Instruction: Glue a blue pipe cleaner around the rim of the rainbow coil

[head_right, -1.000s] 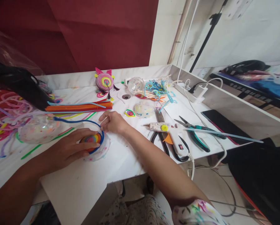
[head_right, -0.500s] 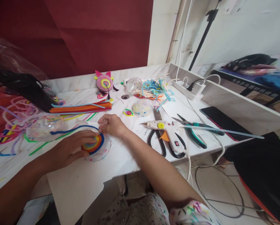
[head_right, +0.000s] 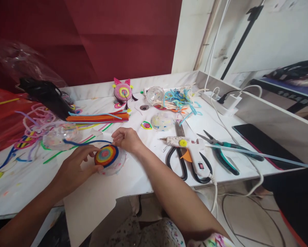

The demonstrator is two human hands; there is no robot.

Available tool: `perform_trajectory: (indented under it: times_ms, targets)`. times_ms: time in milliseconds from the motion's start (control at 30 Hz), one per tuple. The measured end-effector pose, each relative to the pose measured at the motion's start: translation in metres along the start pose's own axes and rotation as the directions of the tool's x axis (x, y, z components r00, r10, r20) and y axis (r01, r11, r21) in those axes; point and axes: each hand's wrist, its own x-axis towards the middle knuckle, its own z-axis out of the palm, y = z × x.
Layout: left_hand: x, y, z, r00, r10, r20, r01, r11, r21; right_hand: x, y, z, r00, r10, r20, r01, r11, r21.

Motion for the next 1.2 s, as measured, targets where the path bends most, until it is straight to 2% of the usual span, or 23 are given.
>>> perform_trajectory:
  times_ms: [200, 333, 767, 900, 1200]
  targets:
    - [-0.01, 0.02, 0.006, 0.997, -0.066, -0.035, 0.067, 0.998, 0.018, -0.002, -0.002, 0.0, 1.0, 0.017, 0.006, -0.017, 0.999, -0.049]
    - [-0.01, 0.024, 0.013, 0.992, -0.105, -0.067, 0.11, 0.99, 0.084, -0.004, -0.004, 0.001, 1.0, 0.019, 0.018, -0.018, 0.997, -0.07]
    - [-0.007, 0.011, 0.011, 0.999, 0.033, -0.006, -0.032, 0.993, 0.112, -0.015, -0.022, -0.011, 0.994, -0.071, 0.088, 0.09, 0.966, -0.243]
    - [0.002, 0.009, 0.008, 0.996, 0.077, 0.041, -0.079, 0.995, 0.063, -0.018, -0.027, -0.016, 0.99, -0.092, 0.103, 0.119, 0.947, -0.299]
    - [0.03, -0.003, -0.005, 0.979, 0.1, 0.176, -0.094, 0.995, -0.038, -0.022, -0.034, -0.021, 0.985, -0.13, 0.109, 0.164, 0.903, -0.398]
